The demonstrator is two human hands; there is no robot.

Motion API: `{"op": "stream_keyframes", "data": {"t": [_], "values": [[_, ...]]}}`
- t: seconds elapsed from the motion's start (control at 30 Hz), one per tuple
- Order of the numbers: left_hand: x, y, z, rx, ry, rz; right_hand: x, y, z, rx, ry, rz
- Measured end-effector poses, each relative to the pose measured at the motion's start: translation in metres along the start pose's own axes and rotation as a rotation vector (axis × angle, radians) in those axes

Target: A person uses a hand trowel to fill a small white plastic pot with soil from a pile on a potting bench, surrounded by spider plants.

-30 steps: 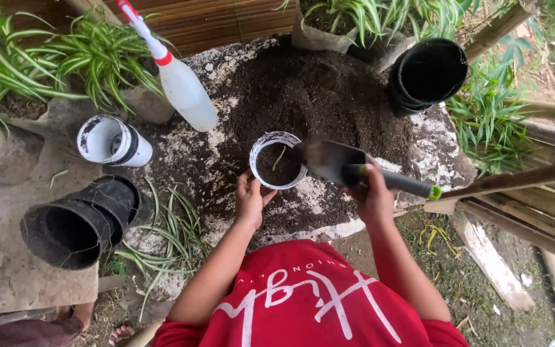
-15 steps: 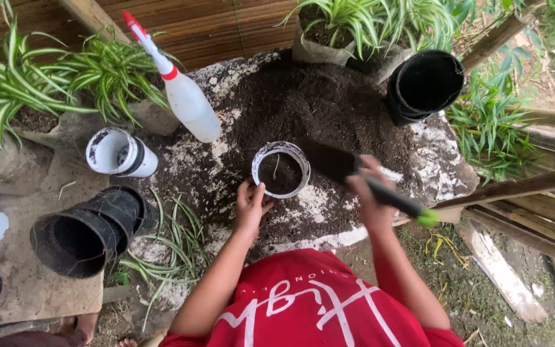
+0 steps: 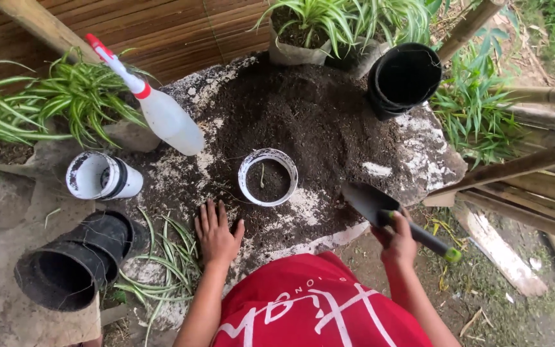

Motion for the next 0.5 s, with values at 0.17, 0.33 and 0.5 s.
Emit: {"op": "stream_keyframes", "data": {"t": [0.17,0.33,0.5], "values": [[0.004,0.000,-0.002,0.011,0.023,0.026,0.071,0.012,0.023,0.080,0.151,-0.116],[0.004,-0.002,-0.001,-0.008,0.021,-0.029,0.102,0.045,0.049,0.134,0.259,-0.232],[0.003,-0.002,0.002,0.010,0.056,0.045,0.091,0.040,0.031,0.078,0.220,-0.215]]}}
Point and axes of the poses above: each hand's wrist, its own y-axis towards the middle knuckle, its own x-axis out of the palm, z = x × y, the point moved 4 cm from there along y, towards the middle knuckle, and after that the axes turned 2 degrees about x, right-handed, at the moved point
